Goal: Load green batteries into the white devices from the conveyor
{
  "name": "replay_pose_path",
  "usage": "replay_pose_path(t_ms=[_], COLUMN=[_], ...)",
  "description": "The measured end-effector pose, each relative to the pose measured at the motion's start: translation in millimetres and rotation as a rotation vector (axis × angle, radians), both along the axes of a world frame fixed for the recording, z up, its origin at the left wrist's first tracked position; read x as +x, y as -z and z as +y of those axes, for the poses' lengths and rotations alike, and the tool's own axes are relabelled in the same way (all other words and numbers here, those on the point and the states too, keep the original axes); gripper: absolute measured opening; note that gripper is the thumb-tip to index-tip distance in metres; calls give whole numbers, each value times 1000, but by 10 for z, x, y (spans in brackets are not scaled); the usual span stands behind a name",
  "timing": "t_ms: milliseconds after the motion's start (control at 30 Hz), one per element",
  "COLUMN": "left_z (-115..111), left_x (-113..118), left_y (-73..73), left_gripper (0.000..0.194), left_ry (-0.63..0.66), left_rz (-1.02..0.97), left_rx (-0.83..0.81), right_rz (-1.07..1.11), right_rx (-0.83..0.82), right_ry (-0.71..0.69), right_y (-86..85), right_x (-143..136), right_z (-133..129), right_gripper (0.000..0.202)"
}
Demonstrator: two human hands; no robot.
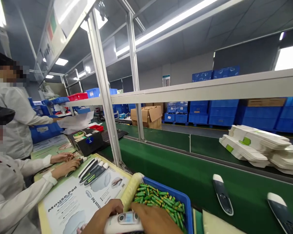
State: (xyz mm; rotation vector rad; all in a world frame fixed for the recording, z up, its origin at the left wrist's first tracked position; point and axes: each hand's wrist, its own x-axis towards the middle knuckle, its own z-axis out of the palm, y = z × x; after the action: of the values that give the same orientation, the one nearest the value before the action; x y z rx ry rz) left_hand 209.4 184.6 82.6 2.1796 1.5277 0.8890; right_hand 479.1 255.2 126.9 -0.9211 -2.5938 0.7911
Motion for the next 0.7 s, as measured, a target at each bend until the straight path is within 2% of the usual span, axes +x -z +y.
replay_pose_path(t_ms=[67, 133, 233, 267, 300, 333, 400, 467, 533, 600, 633, 700], left_z=[15, 56, 284, 397, 514, 626, 803, 900, 925, 903, 880, 820], left_x=[-98, -299, -719, -853, -969, -1062, -1174, -1213, -1228, -1258, -1284, -1347], left_y=[63, 83, 91, 109, 138, 177, 272, 363, 434, 490, 519, 596], left_gripper=[82, 75, 58, 59, 62, 65, 71, 71, 66, 62, 61, 63], left_ry=[28, -116, -448, -505, -538, -552, -584, -627, -664, -673, -672, -639], left_rz=[4, 25, 160, 199, 230, 255, 301, 351, 383, 402, 403, 378], left_rx=[38, 64, 131, 151, 167, 177, 189, 203, 215, 220, 214, 172], right_rz=[-49, 63, 394, 459, 462, 403, 192, 111, 253, 511, 651, 865], right_rx=[59, 91, 71, 75, 98, 138, 198, 151, -1, -165, -224, -269], right_ry=[4, 131, 551, 682, 750, 746, 600, 498, 508, 528, 565, 734], right_y=[-16, -63, -104, -84, -46, 3, 96, 135, 113, 76, 69, 101], right_x=[-81, 29, 180, 175, 145, 105, 57, 133, 353, 657, 816, 1112], right_z=[-100, -27, 208, 275, 326, 362, 404, 452, 555, 726, 828, 1031], right_gripper=[40, 40, 31, 29, 28, 26, 25, 31, 38, 50, 56, 64])
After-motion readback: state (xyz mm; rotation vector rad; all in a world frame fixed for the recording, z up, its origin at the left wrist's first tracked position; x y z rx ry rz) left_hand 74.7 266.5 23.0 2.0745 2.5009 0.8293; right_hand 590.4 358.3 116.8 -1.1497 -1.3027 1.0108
